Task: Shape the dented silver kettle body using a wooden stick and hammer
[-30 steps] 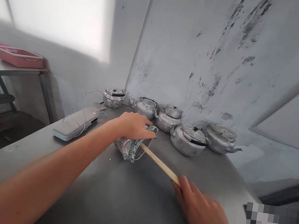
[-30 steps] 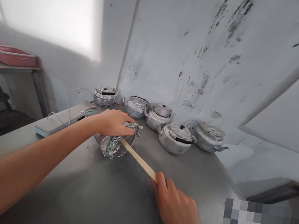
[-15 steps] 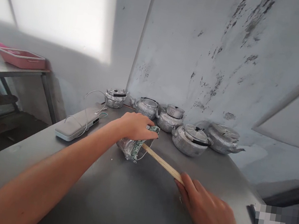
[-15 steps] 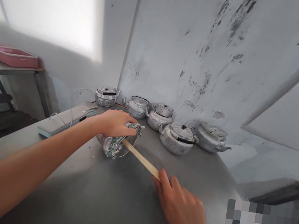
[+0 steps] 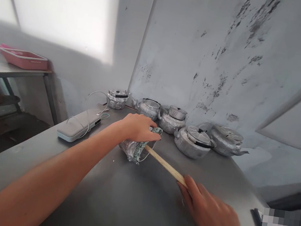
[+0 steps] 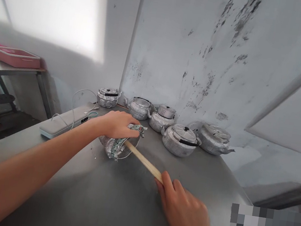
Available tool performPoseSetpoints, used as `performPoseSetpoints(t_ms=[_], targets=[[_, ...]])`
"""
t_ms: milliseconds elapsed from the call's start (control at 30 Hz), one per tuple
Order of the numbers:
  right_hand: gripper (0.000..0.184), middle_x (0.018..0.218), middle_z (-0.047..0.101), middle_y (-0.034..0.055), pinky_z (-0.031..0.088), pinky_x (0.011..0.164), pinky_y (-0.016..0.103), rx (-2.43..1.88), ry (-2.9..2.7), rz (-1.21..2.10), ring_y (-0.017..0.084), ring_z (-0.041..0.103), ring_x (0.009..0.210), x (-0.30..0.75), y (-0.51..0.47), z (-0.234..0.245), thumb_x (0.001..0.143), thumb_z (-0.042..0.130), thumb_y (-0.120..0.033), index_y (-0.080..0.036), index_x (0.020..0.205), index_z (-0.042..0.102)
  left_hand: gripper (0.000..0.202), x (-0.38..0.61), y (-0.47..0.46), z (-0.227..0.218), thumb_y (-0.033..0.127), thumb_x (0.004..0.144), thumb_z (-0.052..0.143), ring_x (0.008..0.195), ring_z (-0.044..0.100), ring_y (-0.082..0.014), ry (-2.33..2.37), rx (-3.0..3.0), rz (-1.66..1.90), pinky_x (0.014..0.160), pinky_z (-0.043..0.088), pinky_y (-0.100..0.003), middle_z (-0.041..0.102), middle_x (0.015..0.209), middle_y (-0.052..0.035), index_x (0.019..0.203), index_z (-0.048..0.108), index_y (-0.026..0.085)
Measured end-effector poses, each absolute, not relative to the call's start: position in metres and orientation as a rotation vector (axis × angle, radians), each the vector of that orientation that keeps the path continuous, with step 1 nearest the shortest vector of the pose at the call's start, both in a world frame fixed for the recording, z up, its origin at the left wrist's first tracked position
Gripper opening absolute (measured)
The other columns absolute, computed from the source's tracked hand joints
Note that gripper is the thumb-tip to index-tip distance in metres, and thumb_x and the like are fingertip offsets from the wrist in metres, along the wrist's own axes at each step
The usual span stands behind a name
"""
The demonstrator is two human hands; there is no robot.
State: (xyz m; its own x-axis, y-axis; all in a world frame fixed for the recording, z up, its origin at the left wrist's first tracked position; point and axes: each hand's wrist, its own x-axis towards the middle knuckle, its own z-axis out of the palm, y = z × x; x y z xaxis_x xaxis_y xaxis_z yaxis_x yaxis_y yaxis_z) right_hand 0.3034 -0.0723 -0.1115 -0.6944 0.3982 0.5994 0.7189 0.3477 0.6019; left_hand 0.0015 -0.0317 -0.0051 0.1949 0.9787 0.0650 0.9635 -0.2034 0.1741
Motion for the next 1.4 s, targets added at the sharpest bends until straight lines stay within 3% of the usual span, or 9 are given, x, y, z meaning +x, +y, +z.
performPoseSetpoints(t_ms=[367,533,1400], targets=[[0.039,0.059,0.062,-0.0042,0.023,0.046,0.029,-0.972,-2.249,-1.29,0.009,0.051,0.04,0.3098,-0.0685,-0.1127,0.107,0.039,-0.038,-0.024,0.107,0.075,0.068,0.0035,-0.0328,-0.0033,0.066,0.087,0.043,0.123,0.06,-0.0372,1.919,2.341,0.238,0.1,0.049,-0.049,0.062,0.143,-0.0041,0.143,0.06,0.032],[0.04,0.059,0.063,-0.0039,0.024,0.044,0.03,-1.016,-2.271,-1.313,0.011,0.054,0.038,0.3081,-0.0683,-0.1101,0.107,0.037,-0.035,-0.024,0.1,0.075,0.067,0.0049,-0.0339,-0.0025,0.064,0.087,0.044,0.124,0.06,-0.036,1.918,2.337,0.26,0.101,0.049,-0.048,0.063,0.143,-0.0034,0.143,0.06,0.032],[0.04,0.066,0.07,-0.0042,0.029,0.043,0.028,-1.077,-2.292,-1.245,0.012,0.061,0.044,0.3117,-0.067,-0.1102,0.107,0.036,-0.041,-0.027,0.106,0.074,0.068,0.007,-0.0339,-0.0014,0.063,0.087,0.045,0.124,0.06,-0.0364,1.91,2.342,0.272,0.1,0.049,-0.05,0.062,0.143,-0.0044,0.146,0.057,0.032]])
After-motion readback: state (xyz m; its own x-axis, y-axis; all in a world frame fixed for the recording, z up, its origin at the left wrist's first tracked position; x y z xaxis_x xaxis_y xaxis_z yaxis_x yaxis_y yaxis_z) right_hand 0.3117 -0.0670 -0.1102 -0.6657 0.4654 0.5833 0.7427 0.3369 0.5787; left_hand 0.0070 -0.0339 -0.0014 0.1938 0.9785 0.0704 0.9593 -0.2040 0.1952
